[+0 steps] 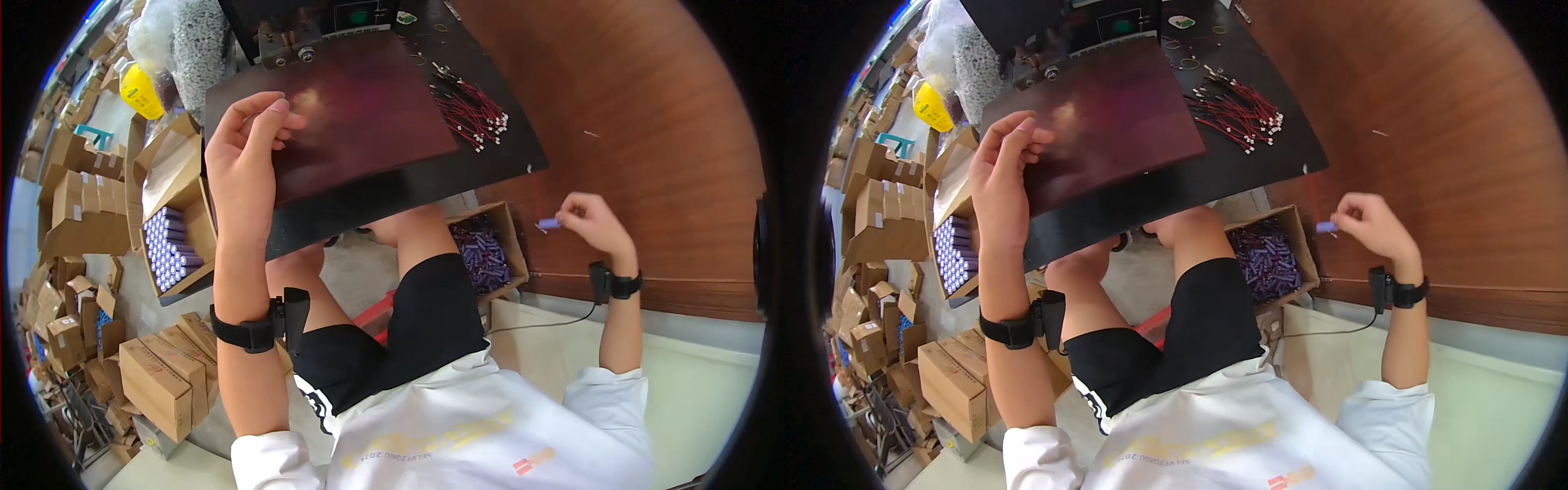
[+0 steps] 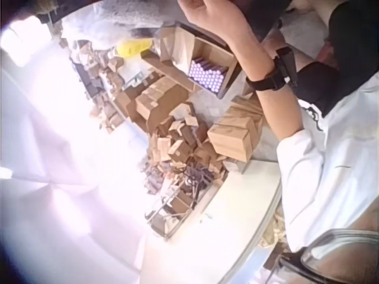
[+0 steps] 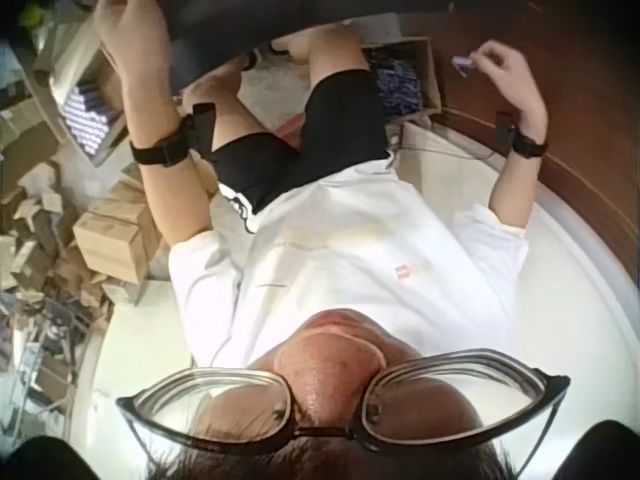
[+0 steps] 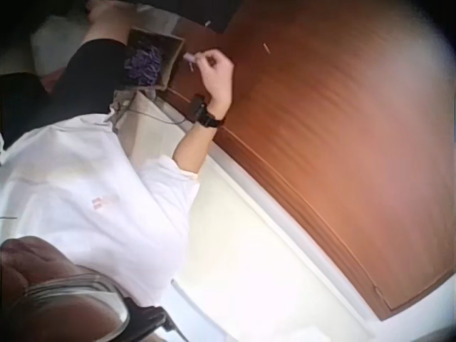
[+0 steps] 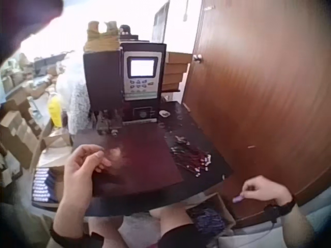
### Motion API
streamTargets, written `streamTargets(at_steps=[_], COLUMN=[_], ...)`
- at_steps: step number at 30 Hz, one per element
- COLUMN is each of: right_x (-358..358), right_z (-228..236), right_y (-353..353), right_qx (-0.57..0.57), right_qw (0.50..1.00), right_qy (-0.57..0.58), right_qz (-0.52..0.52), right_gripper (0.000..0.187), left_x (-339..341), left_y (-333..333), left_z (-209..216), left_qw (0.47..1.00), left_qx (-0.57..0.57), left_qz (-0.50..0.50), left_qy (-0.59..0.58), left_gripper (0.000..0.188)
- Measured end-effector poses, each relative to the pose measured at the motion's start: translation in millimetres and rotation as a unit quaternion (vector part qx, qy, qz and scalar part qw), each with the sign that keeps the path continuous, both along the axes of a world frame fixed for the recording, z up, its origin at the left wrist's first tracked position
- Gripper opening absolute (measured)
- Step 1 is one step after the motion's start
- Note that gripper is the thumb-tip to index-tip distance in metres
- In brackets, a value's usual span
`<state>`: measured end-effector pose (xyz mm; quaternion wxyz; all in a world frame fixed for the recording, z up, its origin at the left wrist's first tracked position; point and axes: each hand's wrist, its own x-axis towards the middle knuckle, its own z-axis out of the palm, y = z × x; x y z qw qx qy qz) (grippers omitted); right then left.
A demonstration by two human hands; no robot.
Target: Using a spot-welding or fusing machine to join wires to electronic components on a production line.
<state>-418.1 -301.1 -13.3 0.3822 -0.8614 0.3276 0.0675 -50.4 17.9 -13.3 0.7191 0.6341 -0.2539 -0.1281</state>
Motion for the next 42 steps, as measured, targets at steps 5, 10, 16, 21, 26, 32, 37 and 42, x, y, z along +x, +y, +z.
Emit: streamTargets(at_steps=[5,10,16,21,26,32,37,42], right_x=[-53.1,-60.4,71.1,157.2,164.4,186.8,193.4,198.3], right_z=[-91.6,-137.1,-61.9,-77.3,-85.0,-70.9,-55.9,-48.6], right_y=[-32.7,-52.2,-9.9,-4.5,-12.1,4.5,-1.0,-14.1], right_qx=[0.122,0.145,0.018,-0.133,-0.167,-0.152,-0.139,-0.072], right_qw=[0.983,0.984,0.971,0.965,0.968,0.978,0.979,0.975], right_qy=[0.067,0.035,-0.237,-0.214,-0.176,-0.121,-0.129,-0.184], right_qz=[-0.124,-0.102,-0.031,0.072,0.065,0.080,0.076,0.097], right_gripper=[0.016,0.016,0.018,0.021,0.021,0.018,0.015,0.018], left_x=[-0.9,-1.0,2.8,5.9,42.6,69.9,61.1,65.3], left_y=[0.6,0.5,3.1,31.6,121.1,201.5,189.8,196.2], left_z=[-0.7,-1.8,-3.6,3.4,13.5,2.1,-0.2,-6.1], left_qw=[1.000,1.000,0.999,0.999,0.975,0.795,0.742,0.733], left_qx=[-0.010,-0.004,-0.035,-0.031,0.146,0.537,0.598,0.594], left_qz=[0.011,0.015,0.006,0.014,0.097,0.048,-0.067,-0.098], left_qy=[-0.003,-0.011,0.016,0.015,-0.134,-0.279,-0.295,-0.315], left_gripper=[0.022,0.022,0.020,0.018,0.017,0.021,0.018,0.016])
